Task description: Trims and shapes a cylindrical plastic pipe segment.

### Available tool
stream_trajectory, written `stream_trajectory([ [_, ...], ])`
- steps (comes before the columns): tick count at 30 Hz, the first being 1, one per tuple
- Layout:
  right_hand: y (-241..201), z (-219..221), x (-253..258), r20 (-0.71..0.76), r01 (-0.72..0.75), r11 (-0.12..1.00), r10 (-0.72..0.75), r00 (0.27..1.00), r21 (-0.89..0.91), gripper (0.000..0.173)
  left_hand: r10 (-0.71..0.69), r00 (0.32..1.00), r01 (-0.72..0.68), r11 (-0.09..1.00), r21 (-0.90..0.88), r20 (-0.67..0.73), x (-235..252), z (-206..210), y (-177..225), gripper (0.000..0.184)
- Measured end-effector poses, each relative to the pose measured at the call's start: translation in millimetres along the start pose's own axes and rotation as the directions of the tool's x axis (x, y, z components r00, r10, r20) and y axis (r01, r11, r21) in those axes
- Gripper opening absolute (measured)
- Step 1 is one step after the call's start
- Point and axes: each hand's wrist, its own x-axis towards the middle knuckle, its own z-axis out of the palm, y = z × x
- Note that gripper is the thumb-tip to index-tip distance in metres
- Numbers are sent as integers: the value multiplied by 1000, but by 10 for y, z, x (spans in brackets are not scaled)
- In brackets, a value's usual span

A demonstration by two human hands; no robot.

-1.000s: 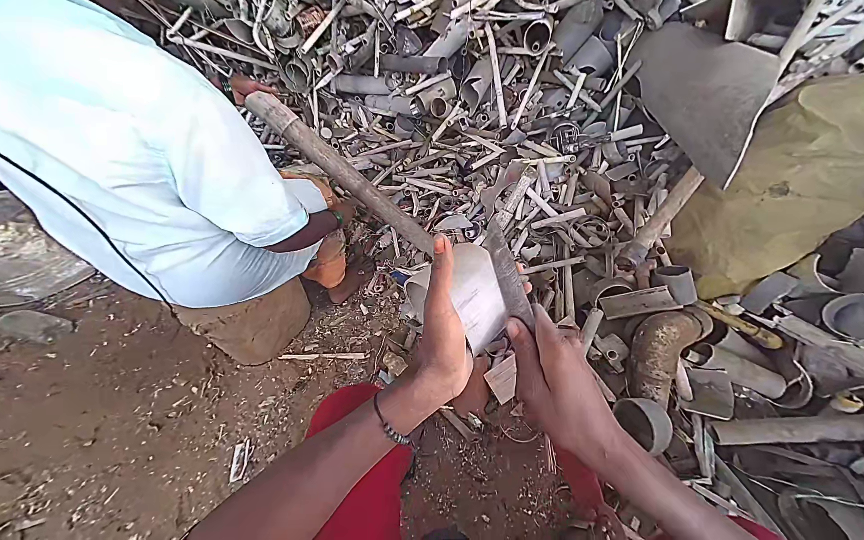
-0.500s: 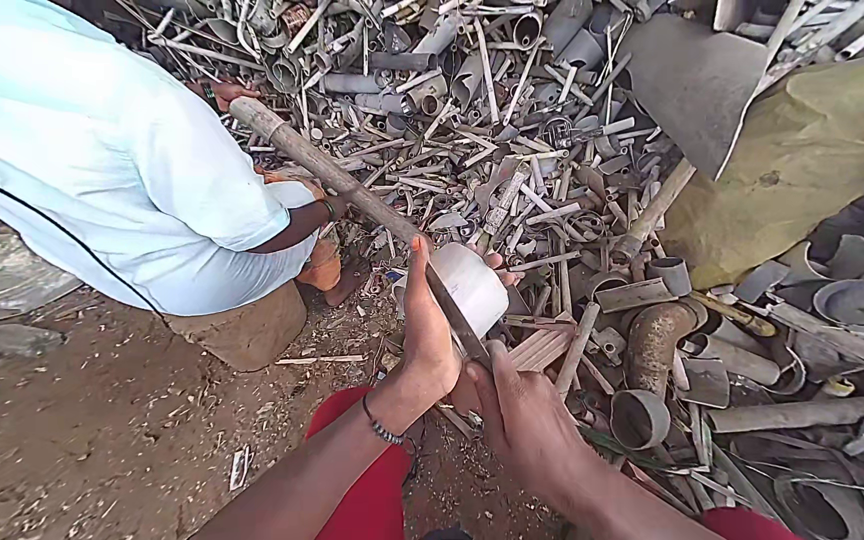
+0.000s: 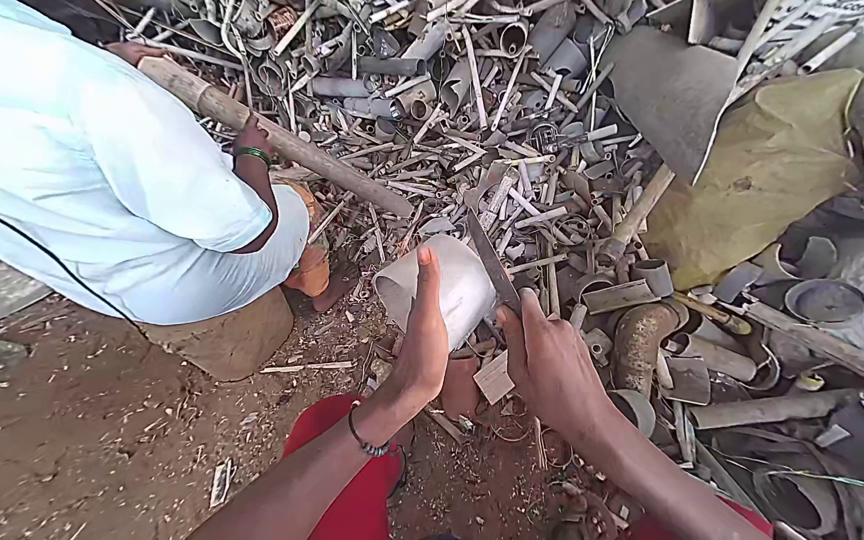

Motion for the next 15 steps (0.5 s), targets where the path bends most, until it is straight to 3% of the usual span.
stream_trajectory([
  [4,-137,71,-140,-14,130,990,-129,992,56,27,14,988,9,989,-149,154,90,9,-29,77],
  [9,89,-40,45,87,-52,996,46,995,75,36,41,999,-41,996,75,-3,24,51,-33,66],
  [11,69,12,8,51,-70,990,64,997,126,35,64,997,-59,992,110,-40,19,82,-43,64],
  [15,-46,113,-221,38,46,970,-57,998,240,34,54,993,-52,998,-30,101,96,26,-123,74],
])
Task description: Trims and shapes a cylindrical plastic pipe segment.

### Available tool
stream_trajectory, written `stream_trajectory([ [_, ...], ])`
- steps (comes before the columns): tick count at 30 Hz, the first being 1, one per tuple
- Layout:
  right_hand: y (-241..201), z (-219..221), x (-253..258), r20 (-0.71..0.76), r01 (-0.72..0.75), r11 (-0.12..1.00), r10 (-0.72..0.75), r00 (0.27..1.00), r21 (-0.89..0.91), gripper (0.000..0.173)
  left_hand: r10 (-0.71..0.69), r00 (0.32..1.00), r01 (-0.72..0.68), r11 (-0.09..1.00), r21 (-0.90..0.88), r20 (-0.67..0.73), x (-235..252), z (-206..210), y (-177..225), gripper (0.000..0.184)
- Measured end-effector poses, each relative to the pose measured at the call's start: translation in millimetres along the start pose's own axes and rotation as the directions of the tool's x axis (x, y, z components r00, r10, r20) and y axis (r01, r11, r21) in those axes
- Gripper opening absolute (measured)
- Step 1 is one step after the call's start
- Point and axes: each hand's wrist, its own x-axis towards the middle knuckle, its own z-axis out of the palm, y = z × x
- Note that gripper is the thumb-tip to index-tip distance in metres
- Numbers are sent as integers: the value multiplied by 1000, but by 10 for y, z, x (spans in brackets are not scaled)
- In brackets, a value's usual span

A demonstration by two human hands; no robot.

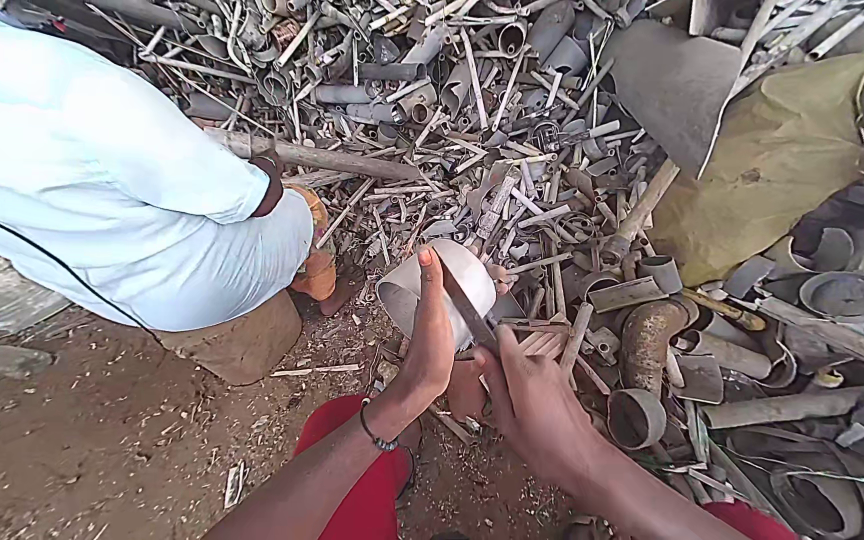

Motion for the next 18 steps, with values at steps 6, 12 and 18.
stream_trajectory([
  [6,17,-2,19,50,-92,973,84,995,211,42,20,998,-16,997,-71,51,-15,61,36,79],
  [12,-103,-17,-71,70,-35,982,22,997,183,38,89,995,-85,993,-81,48,8,39,2,84],
  [18,-60,55,-104,35,-59,987,55,998,147,37,-17,1000,17,994,-107,-2,-25,61,10,79],
])
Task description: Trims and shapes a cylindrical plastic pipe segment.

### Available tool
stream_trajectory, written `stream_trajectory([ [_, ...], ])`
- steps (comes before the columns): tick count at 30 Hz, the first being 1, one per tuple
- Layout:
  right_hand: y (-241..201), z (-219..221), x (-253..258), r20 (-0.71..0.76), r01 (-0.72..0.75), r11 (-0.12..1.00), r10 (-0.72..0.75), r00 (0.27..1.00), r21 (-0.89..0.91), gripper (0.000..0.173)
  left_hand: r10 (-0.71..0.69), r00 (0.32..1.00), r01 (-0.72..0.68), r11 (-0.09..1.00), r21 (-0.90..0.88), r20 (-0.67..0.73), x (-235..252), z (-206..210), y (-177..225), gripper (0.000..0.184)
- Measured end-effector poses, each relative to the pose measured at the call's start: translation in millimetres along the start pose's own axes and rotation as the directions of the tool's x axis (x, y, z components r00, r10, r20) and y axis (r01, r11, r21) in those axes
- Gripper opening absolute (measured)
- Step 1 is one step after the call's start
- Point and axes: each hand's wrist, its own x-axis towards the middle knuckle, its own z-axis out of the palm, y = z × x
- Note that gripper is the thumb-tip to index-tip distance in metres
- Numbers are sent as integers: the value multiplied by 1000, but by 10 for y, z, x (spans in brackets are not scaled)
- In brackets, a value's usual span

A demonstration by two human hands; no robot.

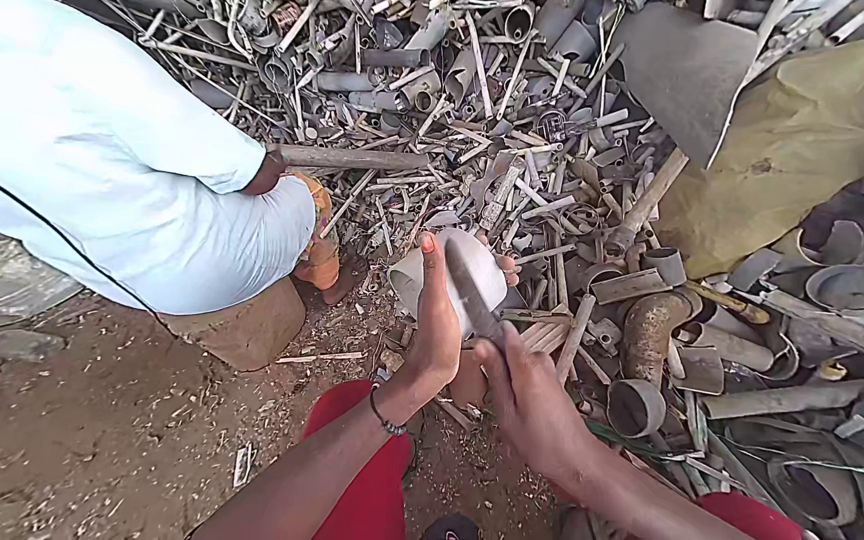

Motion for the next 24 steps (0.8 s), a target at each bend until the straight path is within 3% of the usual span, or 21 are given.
stream_trajectory([
  [3,-28,-38,-29,74,11,1000,-12,997,11,38,7,1000,-8,1000,-15,-14,36,-26,20,80],
  [8,142,-94,80,-17,-2,999,1,1000,-35,39,-8,998,4,998,-67,-60,34,-41,122,80],
  [11,76,15,-70,136,51,997,-43,990,-59,38,-141,977,102,967,-233,-160,118,-98,197,81],
  [13,89,-32,-65,153,93,991,-77,985,-101,37,-207,960,141,938,-318,-186,161,-129,242,80],
  [14,109,-96,-36,99,114,988,-103,990,-108,36,-214,959,145,934,-325,-185,167,-136,253,80],
  [16,102,-281,37,-150,183,979,-196,969,-94,32,-207,964,148,940,-308,-166,160,-153,268,78],
  [18,42,-459,77,-411,268,963,-228,883,42,35,-178,976,141,955,-262,-123,159,-174,260,78],
  [20,55,-403,60,-499,324,931,-202,843,170,37,-113,988,94,981,-171,-106,148,-173,214,76],
  [21,120,-288,-16,-407,270,946,-178,896,181,42,-73,991,60,992,-109,-113,130,-162,180,72],
  [23,267,-70,-124,-5,43,994,-43,999,104,55,-9,991,11,1000,10,-132,123,-136,139,63],
  [24,291,-41,-108,201,-102,993,88,976,61,57,-4,988,10,999,38,-155,140,-139,135,59],
])
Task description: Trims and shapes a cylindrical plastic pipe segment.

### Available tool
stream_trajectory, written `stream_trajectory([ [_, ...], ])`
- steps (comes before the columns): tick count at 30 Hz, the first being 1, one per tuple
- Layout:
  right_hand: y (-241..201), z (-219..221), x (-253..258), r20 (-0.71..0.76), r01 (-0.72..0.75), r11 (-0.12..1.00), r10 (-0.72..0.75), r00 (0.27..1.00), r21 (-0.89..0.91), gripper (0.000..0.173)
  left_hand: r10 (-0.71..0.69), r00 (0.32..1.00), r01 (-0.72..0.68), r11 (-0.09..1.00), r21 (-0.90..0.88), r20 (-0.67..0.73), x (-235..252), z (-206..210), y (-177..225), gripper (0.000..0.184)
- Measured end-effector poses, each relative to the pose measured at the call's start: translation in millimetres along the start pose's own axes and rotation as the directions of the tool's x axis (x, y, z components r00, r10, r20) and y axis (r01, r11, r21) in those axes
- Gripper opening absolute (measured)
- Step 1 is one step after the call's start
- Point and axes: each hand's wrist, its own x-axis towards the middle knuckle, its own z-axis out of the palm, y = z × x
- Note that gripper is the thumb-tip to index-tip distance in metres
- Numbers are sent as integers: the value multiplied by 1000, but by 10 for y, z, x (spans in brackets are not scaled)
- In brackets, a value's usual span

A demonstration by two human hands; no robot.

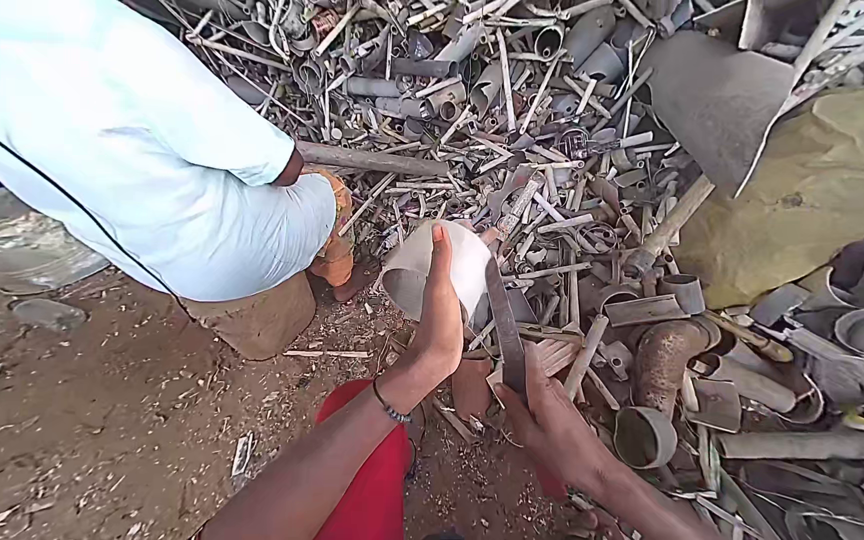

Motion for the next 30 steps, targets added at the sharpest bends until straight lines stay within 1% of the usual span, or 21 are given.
stream_trajectory([
  [1,13,10,35,42,-66,998,66,997,-20,58,-8,1000,9,1000,23,-16,31,-22,21,57],
  [2,24,-18,48,-18,-61,998,60,998,-15,57,-20,999,21,999,29,-29,57,-49,55,55],
  [4,28,-180,75,-209,40,999,-31,977,37,53,-24,999,24,1000,-8,-33,75,-96,108,52],
  [5,14,-254,100,-282,75,995,-52,958,72,49,-13,1000,13,1000,-20,7,80,-128,113,49],
  [6,8,-293,126,-328,102,989,-61,943,108,44,8,996,-8,1000,8,87,80,-172,98,45],
  [8,18,-318,170,-332,101,979,-38,942,174,34,22,967,-50,993,107,252,46,-200,59,38],
  [9,13,-325,189,-303,80,975,-14,953,207,31,-20,953,-12,994,106,301,6,-174,68,38],
  [10,5,-337,205,-269,63,968,5,963,244,30,-79,945,70,997,40,319,-29,-142,84,36],
  [11,-8,-351,216,-240,48,960,20,971,276,30,-149,940,173,983,-53,308,-44,-119,97,34],
  [12,-23,-361,222,-220,30,953,39,975,301,31,-228,933,275,951,-141,278,-34,-113,110,37],
  [13,-34,-370,220,-208,13,952,54,977,305,33,-313,920,361,911,-200,238,-8,-106,126,48],
  [14,-42,-371,214,-200,5,958,55,978,288,35,-374,905,415,879,-235,200,20,-109,136,56],
  [15,-46,-364,207,-188,2,966,49,981,260,36,-389,905,422,872,-248,172,33,-112,136,59],
  [18,-50,-322,214,-180,-11,986,42,983,166,34,-293,952,304,935,-182,89,-27,-50,142,47],
  [20,-25,-299,239,-192,-35,993,57,980,117,33,-218,971,231,960,-158,99,-86,-5,123,43],
  [22,12,-224,262,-238,-26,999,33,971,31,33,-194,976,209,959,-190,97,-112,50,85,42],
  [24,-3,-56,227,-267,26,999,-30,963,-19,36,-199,974,220,941,-257,105,-91,82,22,49],
  [26,-136,105,130,-216,46,998,-53,975,-39,36,-244,969,246,920,-306,45,-36,111,-12,52],
  [28,-250,115,87,-143,27,998,-35,989,-59,35,-315,949,287,891,-350,-23,11,111,-3,55],
  [30,-204,-3,182,-151,-15,997,4,989,-71,33,-357,933,317,875,-367,-43,12,112,25,62],
])
